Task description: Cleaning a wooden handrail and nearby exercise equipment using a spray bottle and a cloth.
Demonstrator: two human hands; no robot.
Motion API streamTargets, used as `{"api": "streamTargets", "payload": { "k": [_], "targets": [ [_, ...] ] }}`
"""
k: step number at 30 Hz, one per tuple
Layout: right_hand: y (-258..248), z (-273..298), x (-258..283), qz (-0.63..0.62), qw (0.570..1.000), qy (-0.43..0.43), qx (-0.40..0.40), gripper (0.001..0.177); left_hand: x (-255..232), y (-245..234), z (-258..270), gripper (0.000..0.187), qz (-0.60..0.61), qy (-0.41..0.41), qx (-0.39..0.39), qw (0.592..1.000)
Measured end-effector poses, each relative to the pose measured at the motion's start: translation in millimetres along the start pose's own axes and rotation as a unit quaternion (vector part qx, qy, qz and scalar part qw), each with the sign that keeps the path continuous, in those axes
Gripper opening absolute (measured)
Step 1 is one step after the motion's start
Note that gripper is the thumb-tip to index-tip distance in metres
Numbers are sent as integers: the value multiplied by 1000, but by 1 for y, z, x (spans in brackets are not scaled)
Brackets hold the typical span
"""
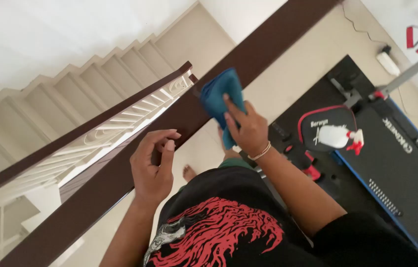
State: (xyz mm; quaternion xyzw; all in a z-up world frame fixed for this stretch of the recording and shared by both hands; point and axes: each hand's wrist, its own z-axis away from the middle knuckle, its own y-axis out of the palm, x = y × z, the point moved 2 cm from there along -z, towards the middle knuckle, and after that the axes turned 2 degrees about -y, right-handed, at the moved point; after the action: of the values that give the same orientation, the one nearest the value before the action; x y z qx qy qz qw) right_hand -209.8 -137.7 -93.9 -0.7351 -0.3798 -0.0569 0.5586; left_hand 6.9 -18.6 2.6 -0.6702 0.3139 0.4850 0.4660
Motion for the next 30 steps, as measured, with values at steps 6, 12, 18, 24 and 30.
{"api": "streamTargets", "payload": {
  "k": [6,12,18,24,30],
  "targets": [
    [-15,101,62,-138,990,6,19,47,16,-38,78,17,20,19,73,997],
    [-33,206,61,-281,921,271,-17,37,30,-34,117,23,50,-10,202,978],
    [-81,256,90,-366,892,249,-90,50,50,24,147,41,75,-111,388,912],
    [-117,282,133,-458,861,202,-90,92,41,70,193,42,332,-282,434,788],
    [-141,346,131,-457,811,349,-107,107,45,100,240,33,317,-234,409,823]
  ]
}}
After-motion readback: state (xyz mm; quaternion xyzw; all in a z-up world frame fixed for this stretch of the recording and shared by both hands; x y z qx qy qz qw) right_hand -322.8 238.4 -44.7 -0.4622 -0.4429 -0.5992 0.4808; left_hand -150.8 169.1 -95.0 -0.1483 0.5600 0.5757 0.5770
